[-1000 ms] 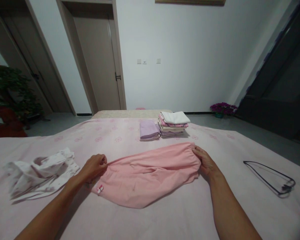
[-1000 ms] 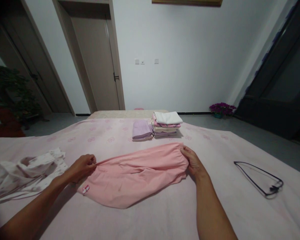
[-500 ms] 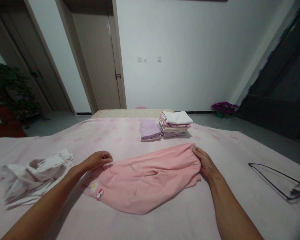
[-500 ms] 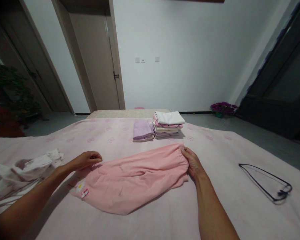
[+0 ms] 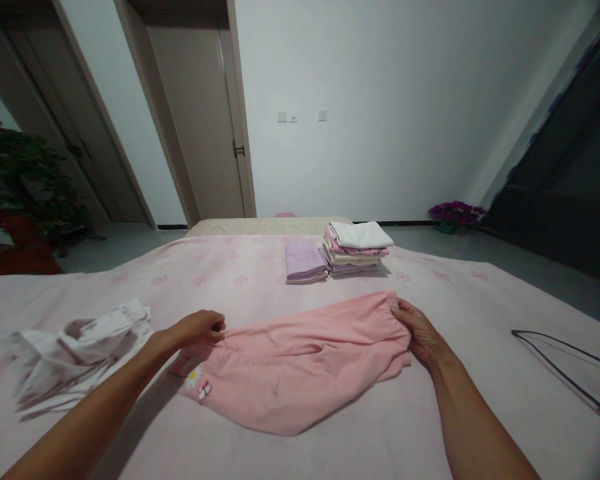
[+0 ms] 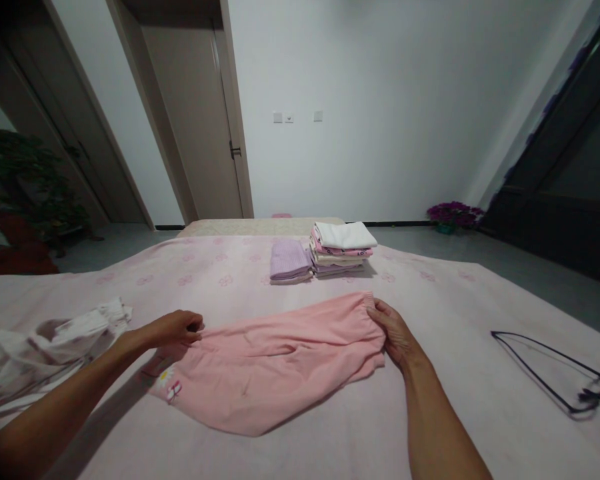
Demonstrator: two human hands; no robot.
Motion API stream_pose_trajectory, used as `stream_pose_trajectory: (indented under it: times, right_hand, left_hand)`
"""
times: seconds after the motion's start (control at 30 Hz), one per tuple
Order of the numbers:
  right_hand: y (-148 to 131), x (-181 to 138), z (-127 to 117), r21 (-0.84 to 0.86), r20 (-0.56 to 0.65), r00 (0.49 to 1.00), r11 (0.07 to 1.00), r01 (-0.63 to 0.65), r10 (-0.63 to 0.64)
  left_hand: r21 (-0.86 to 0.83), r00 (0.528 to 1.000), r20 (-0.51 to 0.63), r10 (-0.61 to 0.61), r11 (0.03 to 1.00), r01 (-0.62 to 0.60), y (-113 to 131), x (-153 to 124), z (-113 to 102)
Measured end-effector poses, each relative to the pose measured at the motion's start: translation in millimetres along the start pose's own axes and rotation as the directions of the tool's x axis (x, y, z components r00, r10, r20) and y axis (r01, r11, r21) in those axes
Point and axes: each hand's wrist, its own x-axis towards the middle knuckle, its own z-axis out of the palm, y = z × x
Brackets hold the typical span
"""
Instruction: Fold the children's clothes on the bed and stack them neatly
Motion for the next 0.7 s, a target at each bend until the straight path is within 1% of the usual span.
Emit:
stream_pose_trajectory:
  times: [0.07, 0.13, 0.17, 0.23, 0.33, 0.4, 0.43, 0.5, 0.57, 0.63, 0.7]
  right_hand:
    - [0.8, -0.4, -1.3, 0.010, -0.010, 1.000, 1.000, -0.004, 0.004]
    - [2.0, 0.6, -2.0, 0.019, -0.016, 1.000, 1.000, -0.001, 0.001]
    - [2.7, 1.7, -1.9, 0.025, -0.026, 1.000, 1.000, 0.011, -0.010]
    - [4.7, 5.6, -0.7, 0.043, -0.075, 0.995, 0.997, 0.064, -0.061]
    - [8.4, 13.0, 2.8, 0.062, -0.185, 0.971, 0.984, 0.165, -0.151]
    - [11.3, 17.1, 4.8, 0.050, -0.227, 0.958, 0.981, 0.190, -0.174]
    - [12.7, 18.5, 5.3, 0.041, -0.236, 0.956, 0.981, 0.192, -0.177]
    - [15.4, 19.7, 5.3, 0.031, -0.244, 0.955, 0.983, 0.179, -0.167]
    - [17.4, 19.3, 3.9, 0.028, -0.249, 0.960, 0.990, 0.137, -0.126]
    - [18.4, 17.8, 1.6, 0.008, -0.243, 0.967, 0.997, 0.076, -0.072]
    - [17.5, 15.5, -0.5, -0.041, -0.220, 0.975, 0.999, 0.029, -0.037]
  left_hand:
    - [-0.014, 0.995, -0.077, 0.056, 0.998, -0.058, -3.3, -2.4, -4.0]
    - [-0.094, 0.976, -0.192, 0.104, 0.988, -0.124, -10.2, -3.0, -11.6]
    - [-0.149, 0.963, -0.248, 0.107, 0.978, -0.147, -14.8, -1.8, -16.1]
    - [-0.229, 0.942, -0.329, 0.073, 0.961, -0.154, -24.8, 4.4, -24.6]
    - [-0.218, 0.896, -0.443, 0.023, 0.967, -0.133, -36.4, 21.2, -30.0]
    - [-0.205, 0.873, -0.485, -0.042, 0.976, -0.067, -40.5, 33.3, -25.9]
    - [-0.214, 0.872, -0.479, -0.099, 0.977, -0.007, -41.9, 38.6, -21.8]
    - [-0.238, 0.871, -0.430, -0.236, 0.961, 0.142, -44.9, 46.4, -11.1]
    - [-0.253, 0.857, -0.385, -0.343, 0.932, 0.259, -49.4, 50.0, -0.7]
    - [-0.271, 0.831, -0.384, -0.403, 0.909, 0.316, -54.7, 48.9, 5.2]
    - [-0.303, 0.803, -0.392, -0.448, 0.887, 0.347, -58.7, 42.5, 5.4]
